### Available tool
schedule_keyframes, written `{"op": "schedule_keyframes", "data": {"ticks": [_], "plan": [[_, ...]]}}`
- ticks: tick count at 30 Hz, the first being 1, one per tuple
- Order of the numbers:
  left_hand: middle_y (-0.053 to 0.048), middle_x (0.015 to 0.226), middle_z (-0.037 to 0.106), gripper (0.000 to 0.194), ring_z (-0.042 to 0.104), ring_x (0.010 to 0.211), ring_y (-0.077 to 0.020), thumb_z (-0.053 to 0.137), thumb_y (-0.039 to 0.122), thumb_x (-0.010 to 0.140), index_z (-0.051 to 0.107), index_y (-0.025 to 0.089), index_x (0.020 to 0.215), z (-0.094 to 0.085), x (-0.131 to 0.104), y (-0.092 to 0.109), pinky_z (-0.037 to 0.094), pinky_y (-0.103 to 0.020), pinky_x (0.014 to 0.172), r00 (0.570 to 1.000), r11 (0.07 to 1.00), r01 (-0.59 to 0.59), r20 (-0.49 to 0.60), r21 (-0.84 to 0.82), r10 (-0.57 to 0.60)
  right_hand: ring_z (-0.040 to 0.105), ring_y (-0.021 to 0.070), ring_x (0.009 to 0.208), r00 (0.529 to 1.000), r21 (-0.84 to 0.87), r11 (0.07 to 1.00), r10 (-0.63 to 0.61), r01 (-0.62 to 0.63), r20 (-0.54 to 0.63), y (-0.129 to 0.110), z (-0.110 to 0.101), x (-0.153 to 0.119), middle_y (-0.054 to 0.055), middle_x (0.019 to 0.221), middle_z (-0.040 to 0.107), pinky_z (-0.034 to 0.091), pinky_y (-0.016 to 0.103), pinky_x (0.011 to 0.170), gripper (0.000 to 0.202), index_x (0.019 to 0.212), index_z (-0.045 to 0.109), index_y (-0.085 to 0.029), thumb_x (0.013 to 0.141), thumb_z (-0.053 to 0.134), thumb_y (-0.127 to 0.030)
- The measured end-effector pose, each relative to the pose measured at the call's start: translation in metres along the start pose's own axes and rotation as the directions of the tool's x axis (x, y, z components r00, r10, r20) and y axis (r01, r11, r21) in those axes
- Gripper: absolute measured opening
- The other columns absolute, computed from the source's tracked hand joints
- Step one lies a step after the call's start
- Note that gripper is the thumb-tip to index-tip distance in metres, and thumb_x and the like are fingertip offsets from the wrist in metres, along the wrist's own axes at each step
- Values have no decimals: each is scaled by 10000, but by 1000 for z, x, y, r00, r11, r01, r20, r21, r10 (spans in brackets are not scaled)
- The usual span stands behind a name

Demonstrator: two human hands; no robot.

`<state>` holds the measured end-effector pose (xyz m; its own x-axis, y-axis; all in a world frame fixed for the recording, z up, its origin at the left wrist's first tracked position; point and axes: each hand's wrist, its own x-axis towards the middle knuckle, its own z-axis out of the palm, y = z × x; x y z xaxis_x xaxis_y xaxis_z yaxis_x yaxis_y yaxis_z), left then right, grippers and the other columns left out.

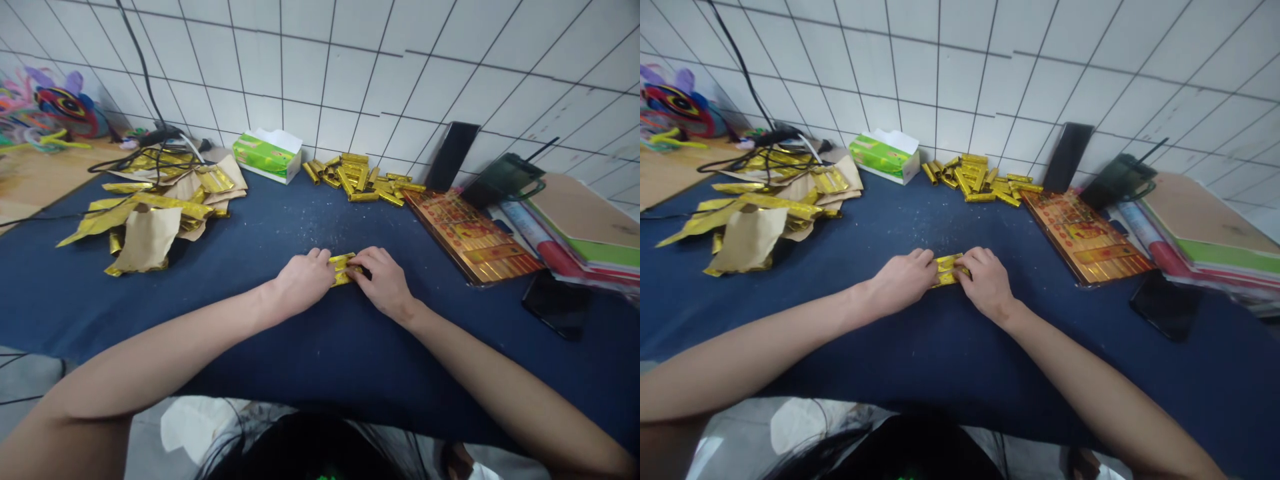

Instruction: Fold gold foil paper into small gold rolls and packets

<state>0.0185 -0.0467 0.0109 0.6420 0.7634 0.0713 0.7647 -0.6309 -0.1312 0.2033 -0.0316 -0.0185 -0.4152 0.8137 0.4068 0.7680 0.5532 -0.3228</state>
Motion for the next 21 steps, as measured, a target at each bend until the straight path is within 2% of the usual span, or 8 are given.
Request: {"op": "schedule_keyframes", "data": {"ticks": [3, 5, 9, 12, 16, 21], "plan": [[-103, 836, 533, 227, 518, 817, -225, 404, 210, 875, 594, 86, 873, 0, -5, 9, 441, -290, 588, 999, 998, 9, -53, 54, -6, 531, 205, 866, 999, -41, 999, -32, 30, -25, 1, 2, -1, 60, 924, 619, 440, 361, 774, 136, 874, 643, -196, 798, 545, -249], [-110, 831, 540, 274, 513, 832, -233, 434, 297, 872, 598, 77, 877, 0, -8, 13, 448, -306, 617, 997, 998, 27, -67, 57, -23, 530, 212, 898, 999, -44, 999, -27, 26, -22, 2, 2, -1, 61, 957, 618, 436, 367, 788, 139, 889, 630, -194, 799, 543, -254], [-143, 905, 569, 393, 530, 834, -233, 469, 404, 846, 592, 45, 945, 0, -10, 16, 467, -306, 627, 998, 998, 44, -44, 54, -42, 542, 228, 888, 997, -33, 997, 76, -77, -30, 1, -1, 0, 70, 948, 620, 445, 379, 779, 158, 877, 585, -180, 779, 565, -303], [-198, 1026, 569, 458, 546, 880, -244, 461, 421, 847, 574, 11, 1017, 2, -10, 16, 480, -298, 638, 999, 996, 40, -23, 76, -38, 550, 235, 882, 988, -28, 987, 156, -157, -18, 1, -5, 0, 68, 931, 623, 450, 392, 779, 174, 808, 570, -187, 761, 577, -354], [-227, 1116, 553, 490, 552, 953, -263, 470, 436, 839, 573, 4, 1046, 3, -10, 15, 495, -288, 657, 999, 996, 42, -8, 76, -41, 545, 233, 916, 991, -32, 991, 128, -127, 47, 2, -8, -1, 63, 1005, 612, 440, 402, 809, 137, 693, 573, -197, 768, 557, -311], [-239, 1217, 509, 688, 487, 1125, -295, 481, 520, 801, 448, -21, 1225, 8, -15, 16, 470, -334, 839, 998, 998, 59, -32, 38, -58, 543, 221, 903, 991, -20, 992, 126, -126, 48, 5, -6, 0, 49, 1002, 614, 438, 394, 805, 148, 649, 564, -198, 772, 552, -280]]}}
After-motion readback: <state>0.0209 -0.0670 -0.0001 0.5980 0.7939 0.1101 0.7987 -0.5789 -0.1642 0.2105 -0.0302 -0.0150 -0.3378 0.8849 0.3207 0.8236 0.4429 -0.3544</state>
